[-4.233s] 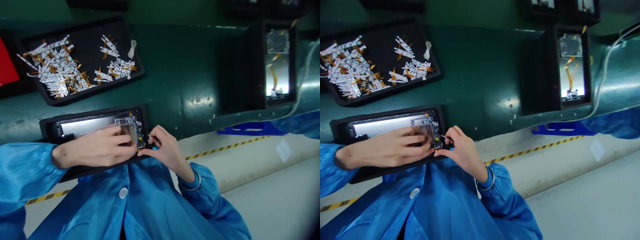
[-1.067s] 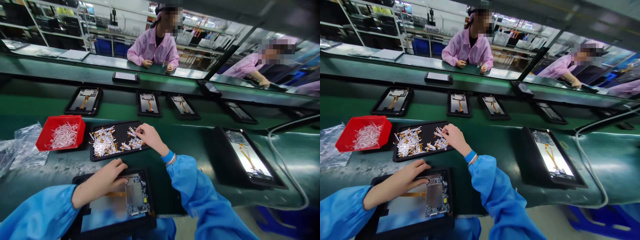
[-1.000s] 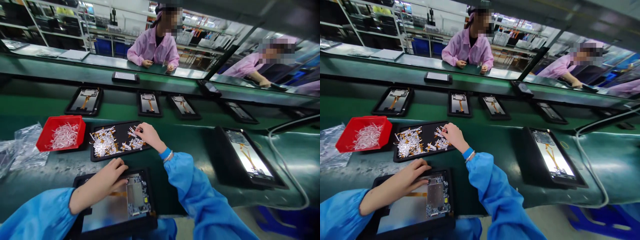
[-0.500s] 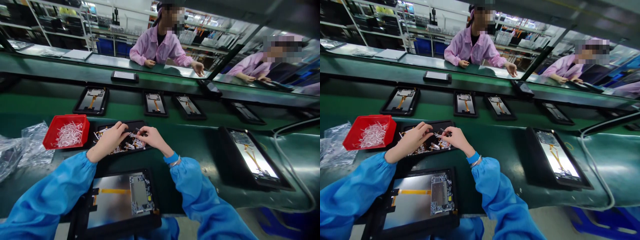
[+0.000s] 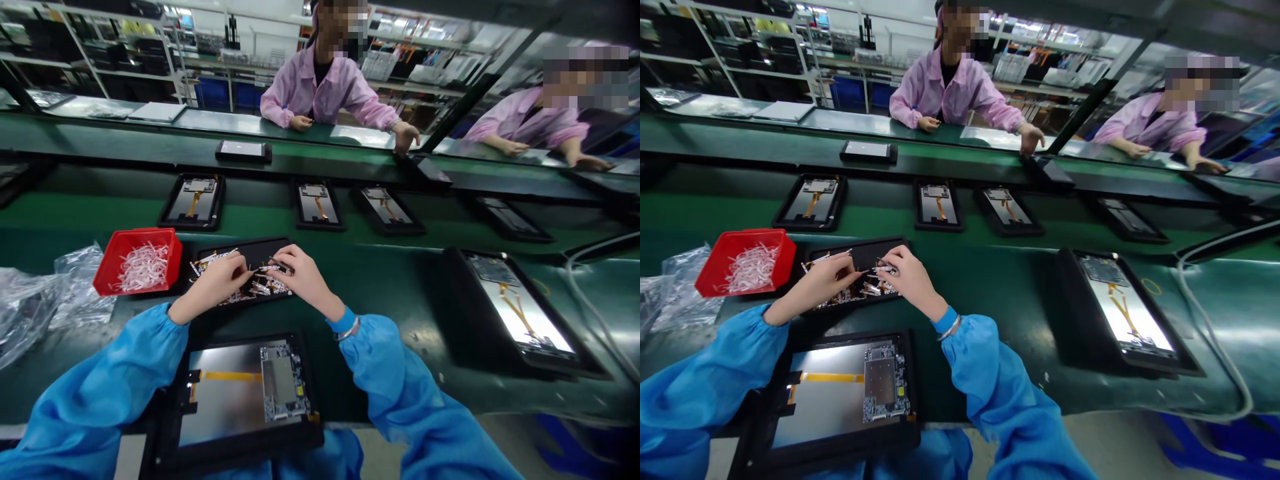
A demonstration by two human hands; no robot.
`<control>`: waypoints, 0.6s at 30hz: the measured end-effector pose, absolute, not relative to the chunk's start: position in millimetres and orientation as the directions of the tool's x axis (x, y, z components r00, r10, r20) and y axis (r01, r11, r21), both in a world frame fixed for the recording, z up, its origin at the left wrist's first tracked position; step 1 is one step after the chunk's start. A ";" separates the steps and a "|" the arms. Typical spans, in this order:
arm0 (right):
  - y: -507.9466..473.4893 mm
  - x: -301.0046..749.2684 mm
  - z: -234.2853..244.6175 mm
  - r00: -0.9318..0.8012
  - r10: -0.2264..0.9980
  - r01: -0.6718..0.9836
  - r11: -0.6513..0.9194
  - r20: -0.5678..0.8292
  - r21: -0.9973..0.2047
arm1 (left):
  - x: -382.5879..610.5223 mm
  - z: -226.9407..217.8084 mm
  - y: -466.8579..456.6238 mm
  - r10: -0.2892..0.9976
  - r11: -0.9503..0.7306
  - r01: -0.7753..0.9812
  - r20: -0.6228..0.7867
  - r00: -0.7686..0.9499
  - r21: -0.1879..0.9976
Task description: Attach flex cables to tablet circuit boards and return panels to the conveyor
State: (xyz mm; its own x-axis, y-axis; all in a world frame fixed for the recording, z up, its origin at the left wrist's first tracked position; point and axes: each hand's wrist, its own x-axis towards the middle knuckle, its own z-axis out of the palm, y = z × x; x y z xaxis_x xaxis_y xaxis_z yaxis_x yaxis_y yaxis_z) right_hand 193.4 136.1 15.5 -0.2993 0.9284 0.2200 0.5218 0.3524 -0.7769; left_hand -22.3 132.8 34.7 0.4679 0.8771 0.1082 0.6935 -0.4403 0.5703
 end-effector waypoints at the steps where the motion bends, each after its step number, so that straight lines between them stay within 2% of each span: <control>1: 129.8 195.3 16.5 -0.287 0.927 0.497 0.358 0.240 -0.791 | -24.8 35.5 130.3 0.886 -0.413 0.680 0.096 0.453 0.606; 4: 103.9 197.6 20.6 -0.332 0.922 0.342 0.312 0.197 -0.886 | -23.5 38.8 115.5 0.895 -0.354 0.609 0.067 0.442 0.709; 8: 73.7 194.8 29.2 -0.470 0.883 0.165 0.080 -0.008 -0.983 | -9.3 44.1 91.2 0.874 -0.333 0.495 0.065 0.481 0.803; 13: 61.4 199.2 31.5 -0.523 0.835 0.020 -0.187 -0.170 -0.982 | 1.9 47.0 73.1 0.851 -0.322 0.423 0.063 0.521 0.847; 16: 57.5 208.7 24.9 -0.547 0.811 0.004 -0.244 -0.206 -0.970 | 0.9 51.9 63.6 0.815 -0.318 0.392 0.038 0.578 0.863; 18: 53.3 216.9 19.9 -0.519 0.835 -0.010 -0.223 -0.186 -0.975 | -8.7 58.8 58.2 0.810 -0.307 0.402 0.016 0.586 0.863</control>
State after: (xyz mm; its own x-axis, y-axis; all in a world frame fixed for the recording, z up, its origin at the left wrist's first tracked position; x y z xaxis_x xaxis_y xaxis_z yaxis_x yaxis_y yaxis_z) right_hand 216.9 53.3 19.9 -0.5185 0.8346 -0.1860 -0.0098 -0.2232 -0.9747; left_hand -8.7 58.2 58.8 0.5862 0.8100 0.0157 0.4015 -0.3073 0.8628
